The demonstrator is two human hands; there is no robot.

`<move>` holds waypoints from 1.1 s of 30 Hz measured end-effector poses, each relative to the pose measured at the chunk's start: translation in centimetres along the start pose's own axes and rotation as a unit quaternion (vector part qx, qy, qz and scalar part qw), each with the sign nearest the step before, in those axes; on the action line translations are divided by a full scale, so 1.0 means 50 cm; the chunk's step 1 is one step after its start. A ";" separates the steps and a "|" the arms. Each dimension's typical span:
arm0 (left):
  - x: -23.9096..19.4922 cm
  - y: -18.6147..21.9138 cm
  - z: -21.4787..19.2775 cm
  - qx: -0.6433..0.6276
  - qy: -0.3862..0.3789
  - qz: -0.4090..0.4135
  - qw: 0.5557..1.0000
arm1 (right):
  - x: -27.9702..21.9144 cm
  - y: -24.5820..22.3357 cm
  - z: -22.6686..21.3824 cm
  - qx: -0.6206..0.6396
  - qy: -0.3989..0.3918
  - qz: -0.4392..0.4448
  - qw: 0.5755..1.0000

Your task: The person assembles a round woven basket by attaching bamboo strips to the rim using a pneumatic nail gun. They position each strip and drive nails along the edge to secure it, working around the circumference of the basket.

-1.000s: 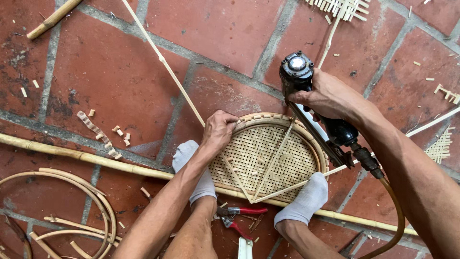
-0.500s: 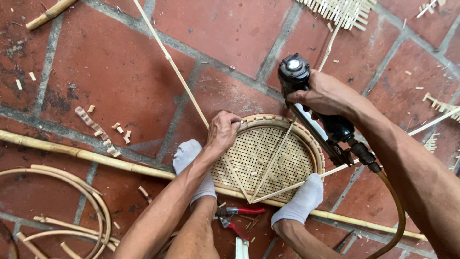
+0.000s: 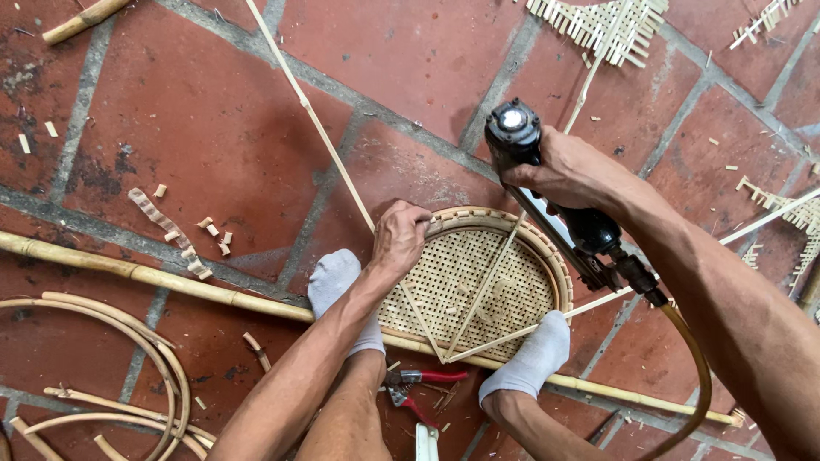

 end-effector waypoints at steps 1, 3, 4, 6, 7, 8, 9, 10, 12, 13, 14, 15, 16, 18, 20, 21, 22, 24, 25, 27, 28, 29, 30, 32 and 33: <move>-0.004 -0.001 -0.002 0.012 0.003 -0.008 1.000 | 0.001 -0.006 -0.002 0.004 0.001 -0.007 1.000; 0.000 0.001 -0.006 0.007 -0.003 -0.020 1.000 | 0.006 -0.035 -0.014 -0.004 0.009 -0.067 0.998; 0.004 0.003 -0.007 0.004 -0.007 -0.025 1.000 | 0.007 -0.049 -0.021 -0.008 0.014 -0.096 0.995; 0.005 0.008 -0.008 0.009 -0.013 -0.025 1.000 | 0.011 -0.068 -0.029 -0.023 -0.008 -0.093 0.995; 0.003 0.008 -0.009 0.011 -0.016 -0.026 0.999 | 0.012 -0.081 -0.029 -0.030 -0.020 -0.091 0.995; 0.005 0.010 -0.010 0.003 -0.014 -0.024 1.000 | 0.014 -0.096 -0.031 -0.023 -0.030 -0.093 0.995; 0.008 0.011 -0.012 -0.004 -0.012 -0.022 1.000 | 0.016 -0.112 -0.033 -0.017 -0.040 -0.095 0.994; 0.006 0.011 -0.011 -0.012 -0.011 -0.021 1.000 | 0.017 -0.127 -0.030 -0.010 -0.052 -0.097 0.994; 0.007 0.008 -0.007 -0.006 -0.012 -0.031 0.999 | 0.019 -0.153 -0.023 -0.008 -0.075 -0.099 0.992; 0.008 0.007 -0.005 -0.004 -0.013 -0.036 0.999 | 0.020 -0.164 -0.019 -0.007 -0.086 -0.099 0.991; 0.008 0.005 -0.007 -0.009 -0.002 -0.043 0.999 | 0.021 -0.176 -0.016 0.004 -0.095 -0.104 0.990; 0.009 0.003 -0.009 -0.014 0.008 -0.050 0.999 | 0.023 -0.188 -0.012 0.014 -0.105 -0.108 0.989; 0.009 0.002 -0.009 -0.020 0.018 -0.058 0.998 | 0.024 -0.195 -0.008 0.025 -0.115 -0.111 0.987; 0.010 0.012 -0.012 -0.004 0.044 -0.016 0.999 | 0.035 -0.205 -0.001 0.039 -0.142 -0.096 0.984; 0.006 0.014 -0.010 -0.003 0.041 -0.029 0.999 | 0.047 -0.217 0.007 0.051 -0.166 -0.092 0.980; 0.000 0.010 -0.008 -0.011 0.026 -0.063 0.998 | 0.053 -0.224 0.010 0.056 -0.178 -0.096 0.978; 0.003 0.008 -0.008 -0.017 0.012 -0.093 0.995 | 0.059 -0.232 0.009 0.059 -0.185 -0.101 0.976; 0.007 0.020 -0.015 -0.022 0.027 -0.070 0.997 | 0.071 -0.239 0.008 0.044 -0.186 -0.077 0.979; 0.007 0.023 -0.017 -0.024 0.034 -0.060 0.997 | 0.075 -0.241 0.010 0.036 -0.187 -0.065 0.980; 0.001 0.019 -0.020 -0.044 0.028 -0.083 0.995 | 0.081 -0.249 0.012 0.021 -0.195 -0.073 0.978; 0.004 0.016 -0.017 -0.056 0.024 -0.090 0.994 | 0.083 -0.249 0.010 0.013 -0.196 -0.075 0.978; 0.007 0.013 -0.014 -0.053 0.017 -0.103 0.993 | 0.085 -0.246 0.009 0.016 -0.201 -0.067 0.977; 0.009 0.008 -0.014 -0.049 0.012 -0.115 0.992 | 0.087 -0.245 0.009 0.020 -0.205 -0.061 0.977; 0.013 -0.001 -0.014 -0.051 -0.002 -0.135 0.989 | 0.094 -0.246 0.008 0.021 -0.213 -0.057 0.975; 0.015 -0.007 -0.014 -0.057 -0.010 -0.143 0.988 | 0.099 -0.248 0.009 0.018 -0.217 -0.059 0.974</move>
Point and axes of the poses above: each hand's wrist, its own x-axis towards the middle knuckle, its own z-axis out of the palm, y = z × x, the point moved 5 cm from there along x, towards the middle knuckle, and after that the axes turned 15 degrees about -x, right-handed, at the moved point
